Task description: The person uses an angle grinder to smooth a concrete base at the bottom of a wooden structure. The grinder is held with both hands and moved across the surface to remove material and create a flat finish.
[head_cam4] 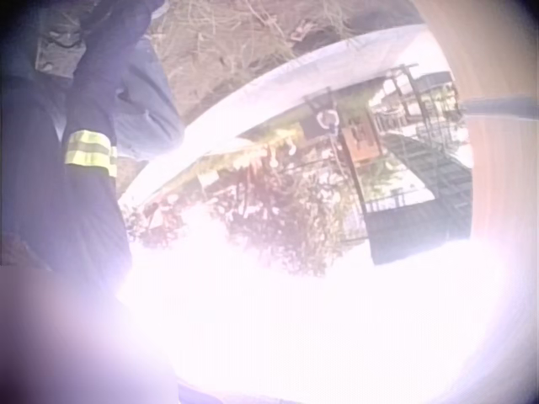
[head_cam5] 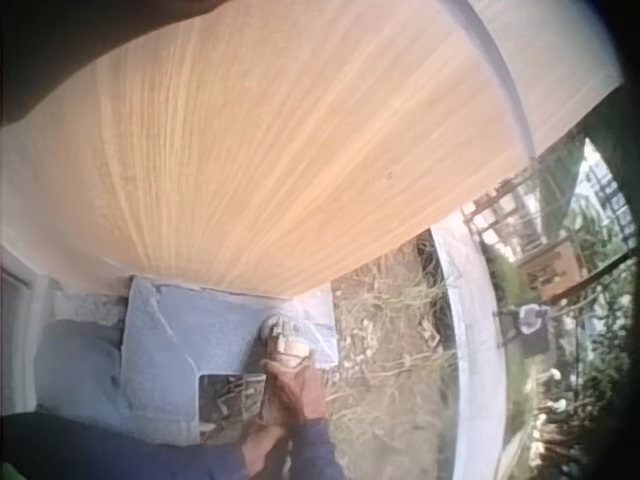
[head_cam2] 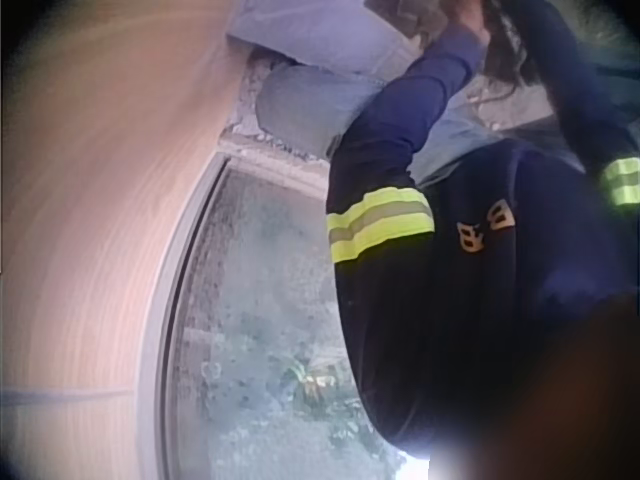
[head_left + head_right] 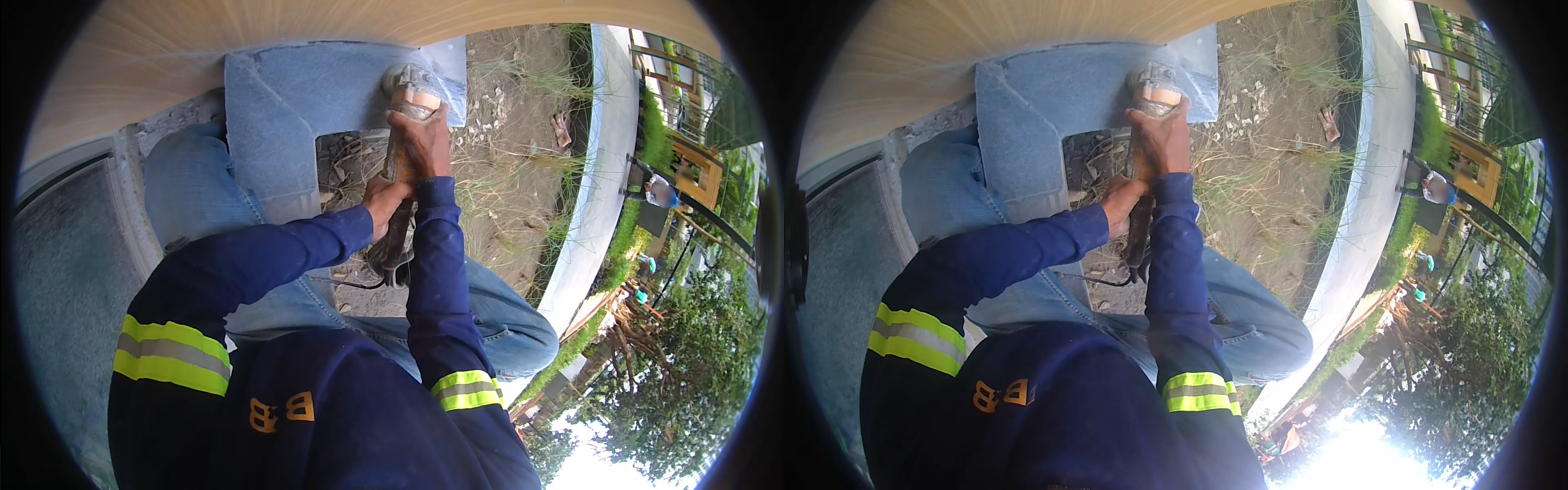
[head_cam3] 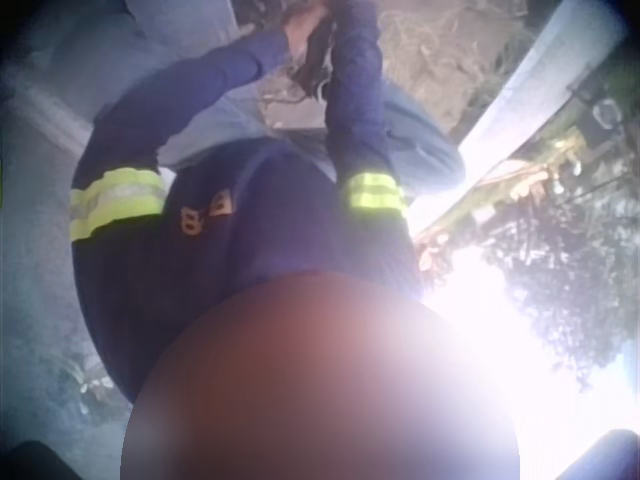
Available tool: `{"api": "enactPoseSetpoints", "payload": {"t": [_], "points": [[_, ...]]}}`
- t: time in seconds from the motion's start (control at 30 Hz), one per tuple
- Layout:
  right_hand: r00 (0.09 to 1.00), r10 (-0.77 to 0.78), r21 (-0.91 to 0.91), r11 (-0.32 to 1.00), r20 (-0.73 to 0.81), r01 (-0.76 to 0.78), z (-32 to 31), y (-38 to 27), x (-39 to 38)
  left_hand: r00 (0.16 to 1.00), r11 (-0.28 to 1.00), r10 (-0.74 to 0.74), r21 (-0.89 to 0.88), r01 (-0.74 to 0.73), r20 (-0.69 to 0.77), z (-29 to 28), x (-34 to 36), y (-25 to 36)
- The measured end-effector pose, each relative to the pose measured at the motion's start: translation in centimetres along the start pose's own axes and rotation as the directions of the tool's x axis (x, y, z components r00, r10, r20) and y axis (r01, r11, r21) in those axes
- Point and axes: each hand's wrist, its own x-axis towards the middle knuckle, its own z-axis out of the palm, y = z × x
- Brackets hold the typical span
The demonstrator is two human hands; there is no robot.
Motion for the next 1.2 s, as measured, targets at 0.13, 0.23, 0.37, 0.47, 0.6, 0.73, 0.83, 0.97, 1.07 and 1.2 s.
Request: {"api": "enactPoseSetpoints", "payload": {"t": [0.13,0.23,0.37,0.47,0.6,0.73,0.83,0.97,1.07,1.2], "points": [[0.997,-0.011,-0.012,1.0,0.082,0.012,2.4,-0.3,-2.8,0.997,0.998,0.048,0.037,-0.046,-0.059,-2.5,-2.1,-2.1],[0.998,-0.01,-0.083,0.996,0.063,0.015,2.8,-0.2,-5.1,0.998,0.998,0.028,0.05,-0.025,-0.063,-3.5,-3.8,-3.9],[0.994,0.011,-0.12,0.992,-0.109,-0.024,0.8,1.2,-5.2,0.996,0.996,-0.066,0.06,0.063,0.055,-2.7,-2.8,-4.5],[0.991,0.069,-0.079,0.994,-0.117,-0.078,-0.4,1.4,-3.4,0.995,1.0,-0.029,0.008,0.028,0.093,-1.1,-0.7,-3.8],[0.997,-0.001,-0.131,0.991,-0.073,-0.009,0.0,-0.7,-2.3,0.999,0.999,0.015,0.033,-0.016,0.049,-1.0,-0.1,-2.2],[0.998,-0.029,-0.112,0.993,-0.058,0.022,0.6,0.8,-3.7,1.0,0.997,0.003,0.078,-0.004,0.02,-1.2,-1.9,-3.0],[0.994,-0.032,-0.046,0.999,-0.103,0.027,0.0,1.9,-4.0,1.0,1.0,-0.011,0.02,0.011,-0.011,-0.5,-2.1,-3.3],[0.995,0.05,-0.105,0.993,-0.086,-0.059,-0.1,0.2,-2.0,0.995,0.997,-0.073,0.021,0.072,0.064,-1.1,0.2,-2.3],[0.999,0.022,-0.116,0.993,-0.047,-0.028,0.7,-0.1,-0.7,0.997,1.0,-0.014,-0.022,0.015,0.07,-0.8,0.1,-0.9],[1.0,-0.013,-0.11,0.994,0.026,0.016,1.6,0.8,-2.3,0.998,0.998,0.053,-0.019,-0.054,-0.043,-1.2,-1.6,-2.1]]}}
